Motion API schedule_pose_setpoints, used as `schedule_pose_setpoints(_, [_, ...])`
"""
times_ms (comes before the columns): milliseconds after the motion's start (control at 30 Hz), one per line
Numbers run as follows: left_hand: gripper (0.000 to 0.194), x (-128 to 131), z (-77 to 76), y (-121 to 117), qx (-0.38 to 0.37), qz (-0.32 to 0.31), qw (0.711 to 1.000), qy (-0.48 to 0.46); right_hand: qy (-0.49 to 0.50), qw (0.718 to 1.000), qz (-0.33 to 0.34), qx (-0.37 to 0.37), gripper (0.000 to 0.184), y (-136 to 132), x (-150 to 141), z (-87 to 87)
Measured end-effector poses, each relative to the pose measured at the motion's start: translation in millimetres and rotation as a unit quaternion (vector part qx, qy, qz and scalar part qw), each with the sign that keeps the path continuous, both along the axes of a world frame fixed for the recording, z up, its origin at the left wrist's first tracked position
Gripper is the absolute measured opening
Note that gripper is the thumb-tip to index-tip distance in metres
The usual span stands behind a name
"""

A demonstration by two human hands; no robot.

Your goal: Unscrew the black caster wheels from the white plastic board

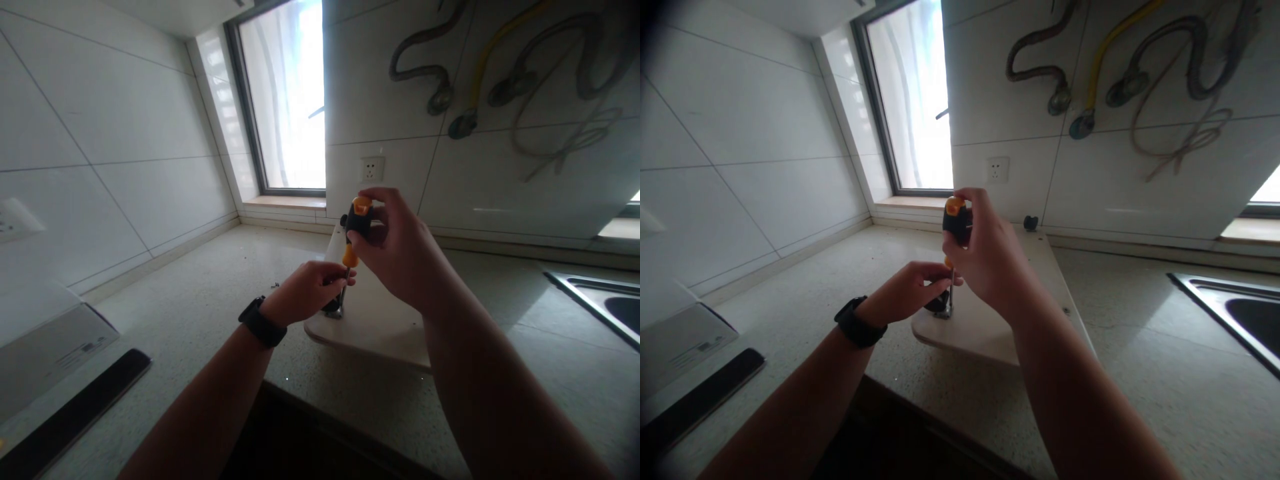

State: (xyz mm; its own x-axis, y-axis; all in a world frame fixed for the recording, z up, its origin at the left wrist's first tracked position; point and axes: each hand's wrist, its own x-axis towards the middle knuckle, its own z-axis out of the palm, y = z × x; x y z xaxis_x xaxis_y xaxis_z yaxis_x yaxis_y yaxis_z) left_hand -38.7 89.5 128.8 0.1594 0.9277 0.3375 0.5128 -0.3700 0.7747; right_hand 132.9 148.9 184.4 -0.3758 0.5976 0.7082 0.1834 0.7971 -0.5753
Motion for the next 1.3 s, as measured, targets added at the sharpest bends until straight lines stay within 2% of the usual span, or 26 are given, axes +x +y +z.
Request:
schedule_pose_setpoints(167, [0.018,-1.1,-0.4,0.8,0.016,0.015,1.000,0.002,-0.001,1.000,0.025,-0.004,0.057,-1.8,-0.4,-0.4])
schedule_pose_setpoints(333, [0.011,-0.2,1.6,0.1,0.029,0.058,0.997,0.033,-0.015,0.999,-0.029,0.034,0.047,-4.5,0.2,2.5])
schedule_pose_setpoints(433, [0.010,1.1,1.1,0.4,0.036,0.076,0.996,0.034,-0.013,0.999,-0.029,0.026,0.047,-5.1,0.6,3.8])
schedule_pose_setpoints(767, [0.009,4.0,-3.5,2.6,0.041,0.095,0.995,0.003,0.014,0.999,-0.032,0.022,0.051,-2.1,1.6,2.5])
schedule_pose_setpoints(1000, [0.010,7.1,-3.3,3.0,0.043,0.106,0.993,-0.007,0.011,0.998,-0.045,0.047,0.042,-0.3,1.7,3.9])
schedule_pose_setpoints(1167, [0.010,6.7,-2.9,2.8,0.047,0.107,0.993,-0.005,0.027,0.998,-0.045,0.031,0.051,0.6,1.0,3.4])
schedule_pose_setpoints(1300, [0.012,6.1,-2.8,2.3,0.049,0.108,0.993,0.000,0.028,0.999,-0.038,0.017,0.048,0.5,1.1,4.1])
